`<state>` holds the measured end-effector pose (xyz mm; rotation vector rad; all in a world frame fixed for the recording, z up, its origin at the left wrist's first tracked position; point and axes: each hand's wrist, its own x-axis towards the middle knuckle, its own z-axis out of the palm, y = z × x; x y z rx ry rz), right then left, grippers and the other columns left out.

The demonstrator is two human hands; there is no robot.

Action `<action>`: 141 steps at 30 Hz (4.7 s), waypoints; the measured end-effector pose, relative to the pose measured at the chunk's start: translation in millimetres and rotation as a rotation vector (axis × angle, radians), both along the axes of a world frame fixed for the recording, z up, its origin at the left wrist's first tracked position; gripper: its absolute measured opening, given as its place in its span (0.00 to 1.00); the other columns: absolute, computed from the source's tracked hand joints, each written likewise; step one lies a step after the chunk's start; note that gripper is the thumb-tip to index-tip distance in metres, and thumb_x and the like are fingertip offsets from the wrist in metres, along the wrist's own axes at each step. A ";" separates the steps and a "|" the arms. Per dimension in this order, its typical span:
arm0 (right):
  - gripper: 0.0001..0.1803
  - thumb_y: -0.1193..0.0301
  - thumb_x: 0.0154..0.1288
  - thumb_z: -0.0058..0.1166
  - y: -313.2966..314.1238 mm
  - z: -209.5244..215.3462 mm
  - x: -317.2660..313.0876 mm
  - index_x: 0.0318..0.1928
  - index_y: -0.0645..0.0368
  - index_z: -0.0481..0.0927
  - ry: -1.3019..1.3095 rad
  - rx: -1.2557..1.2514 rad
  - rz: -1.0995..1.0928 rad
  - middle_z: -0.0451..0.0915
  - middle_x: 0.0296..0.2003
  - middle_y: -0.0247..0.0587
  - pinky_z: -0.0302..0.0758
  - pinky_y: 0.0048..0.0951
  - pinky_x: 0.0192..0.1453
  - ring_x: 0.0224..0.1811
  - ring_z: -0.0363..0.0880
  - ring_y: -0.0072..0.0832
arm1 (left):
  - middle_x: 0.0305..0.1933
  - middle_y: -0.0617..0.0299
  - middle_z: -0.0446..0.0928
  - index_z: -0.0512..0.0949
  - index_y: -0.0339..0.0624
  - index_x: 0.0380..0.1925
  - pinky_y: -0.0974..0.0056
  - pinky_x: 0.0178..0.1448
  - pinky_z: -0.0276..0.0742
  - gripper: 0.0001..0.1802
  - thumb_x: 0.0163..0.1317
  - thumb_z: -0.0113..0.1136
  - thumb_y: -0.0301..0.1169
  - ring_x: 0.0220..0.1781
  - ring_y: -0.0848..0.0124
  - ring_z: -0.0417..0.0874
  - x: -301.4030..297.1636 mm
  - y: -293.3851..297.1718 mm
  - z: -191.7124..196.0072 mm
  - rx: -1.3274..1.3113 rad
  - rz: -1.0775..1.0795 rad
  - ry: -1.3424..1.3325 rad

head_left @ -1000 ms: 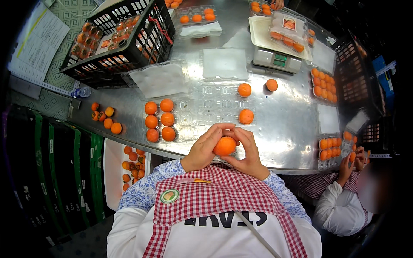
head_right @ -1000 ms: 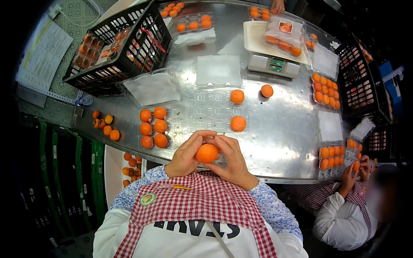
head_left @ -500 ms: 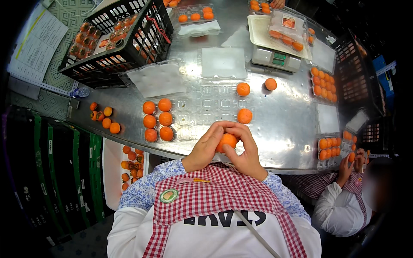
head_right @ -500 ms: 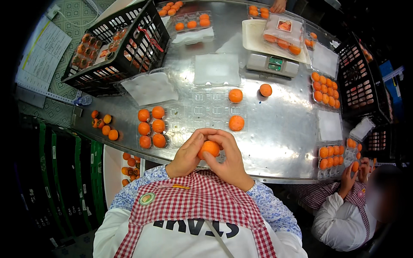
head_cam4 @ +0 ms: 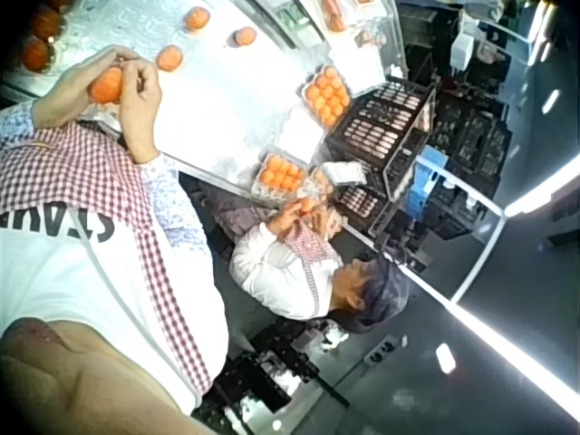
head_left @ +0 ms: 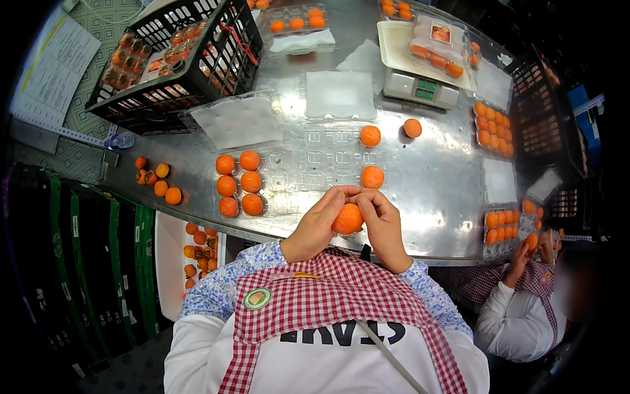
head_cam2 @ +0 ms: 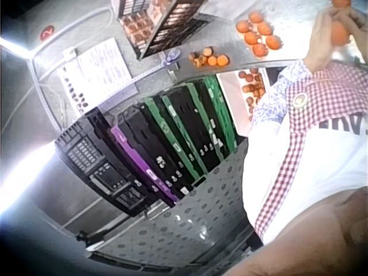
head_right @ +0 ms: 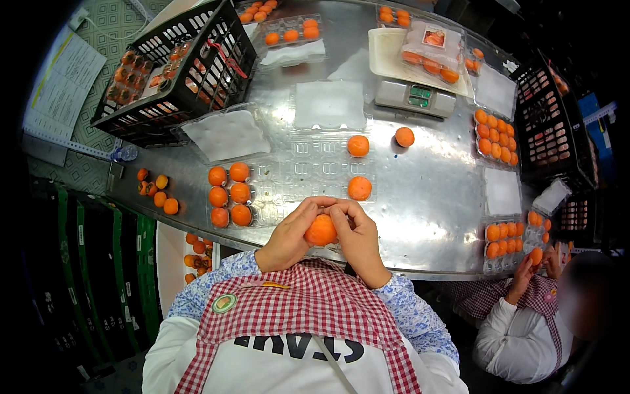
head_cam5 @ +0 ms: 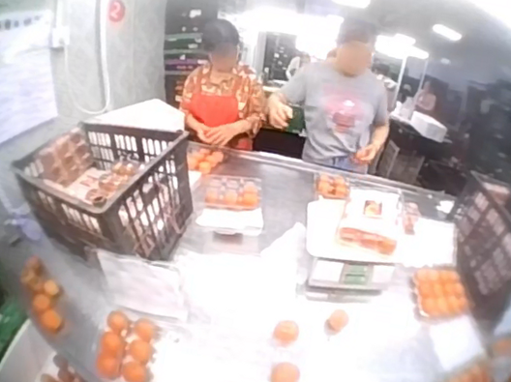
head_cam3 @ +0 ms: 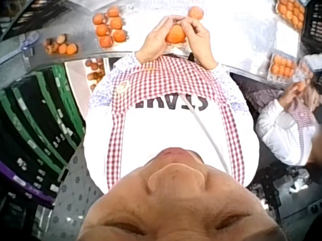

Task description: The person picks up fruit from a crate by hand, checks each piece, and places them into plastic trays on a metal table, eventually putting the filled trays into a larger crate.

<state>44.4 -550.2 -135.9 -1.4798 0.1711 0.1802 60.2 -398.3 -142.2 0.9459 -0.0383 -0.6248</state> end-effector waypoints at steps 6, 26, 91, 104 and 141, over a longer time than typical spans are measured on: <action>0.12 0.66 0.74 0.48 0.6 4.9 -0.2 0.47 0.62 0.76 -0.004 0.080 -0.018 0.82 0.42 0.35 0.74 0.17 0.34 0.36 0.76 0.15 | 0.60 0.52 0.68 0.63 0.37 0.61 0.60 0.63 0.72 0.23 0.78 0.31 0.42 0.60 0.66 0.73 5.8 4.6 3.2 -0.189 -0.036 0.157; 0.11 0.76 0.70 0.48 -17.7 -15.6 5.0 0.52 0.60 0.71 -0.329 -0.165 -0.219 0.77 0.35 0.35 0.72 0.24 0.49 0.40 0.75 0.21 | 0.52 0.38 0.74 0.65 0.28 0.58 0.46 0.68 0.69 0.33 0.75 0.32 0.51 0.61 0.45 0.73 20.5 2.6 2.3 -0.462 0.045 0.629; 0.43 0.71 0.43 0.73 -17.0 3.4 -17.6 0.62 0.57 0.69 -0.575 -0.630 0.066 0.66 0.61 0.45 0.65 0.41 0.66 0.63 0.64 0.44 | 0.67 0.53 0.63 0.59 0.34 0.67 0.61 0.72 0.62 0.25 0.77 0.33 0.36 0.69 0.66 0.65 2.1 -10.4 20.1 -0.139 -0.015 0.178; 0.38 0.71 0.48 0.70 -22.9 -9.6 -15.0 0.61 0.58 0.70 -0.385 -0.479 0.048 0.65 0.62 0.45 0.65 0.38 0.68 0.66 0.64 0.41 | 0.68 0.53 0.60 0.58 0.36 0.68 0.61 0.72 0.62 0.24 0.76 0.38 0.33 0.69 0.66 0.64 3.0 -9.3 16.0 -0.113 -0.069 0.166; 0.40 0.76 0.51 0.68 -31.7 -19.1 -4.2 0.66 0.52 0.68 -0.411 -0.280 0.170 0.60 0.66 0.43 0.68 0.36 0.67 0.68 0.62 0.38 | 0.65 0.53 0.62 0.59 0.38 0.65 0.60 0.73 0.59 0.35 0.56 0.57 0.16 0.70 0.65 0.63 12.5 -8.0 5.4 -0.030 -0.039 -0.092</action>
